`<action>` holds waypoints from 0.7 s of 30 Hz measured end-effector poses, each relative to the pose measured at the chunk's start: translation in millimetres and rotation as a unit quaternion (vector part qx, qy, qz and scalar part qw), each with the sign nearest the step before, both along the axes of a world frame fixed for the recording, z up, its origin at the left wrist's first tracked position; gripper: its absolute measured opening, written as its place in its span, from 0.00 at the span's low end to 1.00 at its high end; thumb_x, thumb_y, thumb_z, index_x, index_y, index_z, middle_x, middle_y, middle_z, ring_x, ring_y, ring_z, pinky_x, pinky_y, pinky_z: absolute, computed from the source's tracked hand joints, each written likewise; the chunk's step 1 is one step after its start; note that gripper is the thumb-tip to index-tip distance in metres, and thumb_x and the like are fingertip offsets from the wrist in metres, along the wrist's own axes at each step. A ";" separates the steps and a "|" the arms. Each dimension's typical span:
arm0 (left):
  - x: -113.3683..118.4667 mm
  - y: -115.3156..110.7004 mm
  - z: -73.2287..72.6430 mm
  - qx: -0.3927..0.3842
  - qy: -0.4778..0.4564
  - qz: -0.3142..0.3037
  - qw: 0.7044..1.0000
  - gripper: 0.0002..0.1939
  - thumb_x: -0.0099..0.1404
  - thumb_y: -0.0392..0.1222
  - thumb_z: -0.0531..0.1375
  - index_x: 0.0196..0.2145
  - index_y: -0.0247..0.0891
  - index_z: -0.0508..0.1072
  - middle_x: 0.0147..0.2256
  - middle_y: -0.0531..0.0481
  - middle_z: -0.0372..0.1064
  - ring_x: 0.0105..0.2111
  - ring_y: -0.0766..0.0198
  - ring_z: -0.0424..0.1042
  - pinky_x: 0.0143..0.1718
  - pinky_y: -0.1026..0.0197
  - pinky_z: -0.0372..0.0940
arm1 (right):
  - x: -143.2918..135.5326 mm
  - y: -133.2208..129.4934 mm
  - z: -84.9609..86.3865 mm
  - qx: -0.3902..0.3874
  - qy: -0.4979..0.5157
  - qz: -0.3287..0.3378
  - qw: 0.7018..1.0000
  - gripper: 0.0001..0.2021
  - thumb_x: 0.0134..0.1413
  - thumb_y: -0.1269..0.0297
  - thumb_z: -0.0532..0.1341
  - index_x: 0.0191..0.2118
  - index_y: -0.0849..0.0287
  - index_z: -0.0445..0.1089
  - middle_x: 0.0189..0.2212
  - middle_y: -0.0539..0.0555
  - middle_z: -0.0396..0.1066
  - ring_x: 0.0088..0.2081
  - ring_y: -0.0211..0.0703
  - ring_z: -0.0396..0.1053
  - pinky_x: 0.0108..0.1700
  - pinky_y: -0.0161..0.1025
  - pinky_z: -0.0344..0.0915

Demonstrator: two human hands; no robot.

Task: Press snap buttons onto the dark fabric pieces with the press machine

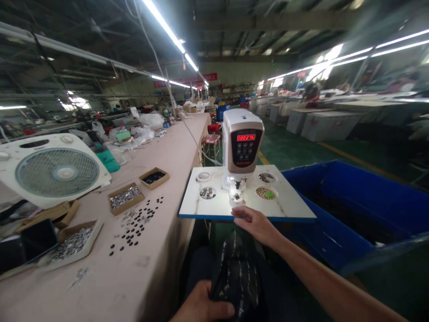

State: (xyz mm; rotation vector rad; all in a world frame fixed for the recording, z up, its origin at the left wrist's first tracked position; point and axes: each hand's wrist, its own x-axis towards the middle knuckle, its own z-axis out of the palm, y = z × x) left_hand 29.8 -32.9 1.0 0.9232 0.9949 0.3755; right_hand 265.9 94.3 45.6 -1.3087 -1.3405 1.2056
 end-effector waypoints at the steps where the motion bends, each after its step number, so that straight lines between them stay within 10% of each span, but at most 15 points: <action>1: 0.1 5.3 1.3 0.002 -0.020 0.014 1.000 0.30 0.49 0.58 0.73 0.41 0.32 0.77 0.39 0.47 0.75 0.37 0.59 0.73 0.44 0.57 0.68 | -4.9 -14.4 4.1 0.044 -0.057 0.080 0.994 0.19 0.43 0.63 0.73 0.46 0.54 0.79 0.48 0.56 0.79 0.53 0.54 0.72 0.60 0.49 0.64; 6: -5.6 43.6 26.9 0.171 0.055 -0.053 0.982 0.21 0.50 0.53 0.71 0.27 0.32 0.72 0.24 0.57 0.62 0.25 0.70 0.57 0.28 0.65 0.52 | -24.8 -52.5 24.0 0.235 -0.281 0.297 0.882 0.39 0.37 0.58 0.77 0.59 0.54 0.72 0.58 0.61 0.71 0.63 0.62 0.61 0.66 0.55 0.51; 10: -7.5 68.9 65.8 0.401 0.245 -0.149 0.870 0.09 0.55 0.42 0.67 0.28 0.35 0.73 0.27 0.55 0.65 0.28 0.67 0.60 0.29 0.64 0.50 | -30.5 -53.0 27.9 0.239 -0.399 0.289 0.837 0.16 0.49 0.63 0.70 0.46 0.58 0.77 0.39 0.58 0.77 0.44 0.54 0.72 0.51 0.48 0.61; 13: -4.3 77.5 83.8 0.467 0.286 -0.158 0.821 0.06 0.56 0.41 0.66 0.28 0.36 0.74 0.29 0.55 0.68 0.30 0.66 0.65 0.30 0.64 0.51 | -28.2 -53.3 24.0 0.200 -0.385 0.266 0.861 0.03 0.54 0.69 0.62 0.32 0.59 0.73 0.32 0.54 0.74 0.36 0.46 0.70 0.40 0.40 0.60; 21: 9.0 79.0 72.7 0.345 0.211 -0.166 0.899 0.12 0.55 0.46 0.67 0.27 0.35 0.71 0.23 0.58 0.59 0.24 0.69 0.57 0.25 0.65 0.49 | -10.9 -63.6 22.1 0.077 -0.247 0.284 0.923 0.05 0.51 0.74 0.56 0.28 0.57 0.64 0.27 0.47 0.69 0.31 0.40 0.66 0.33 0.35 0.55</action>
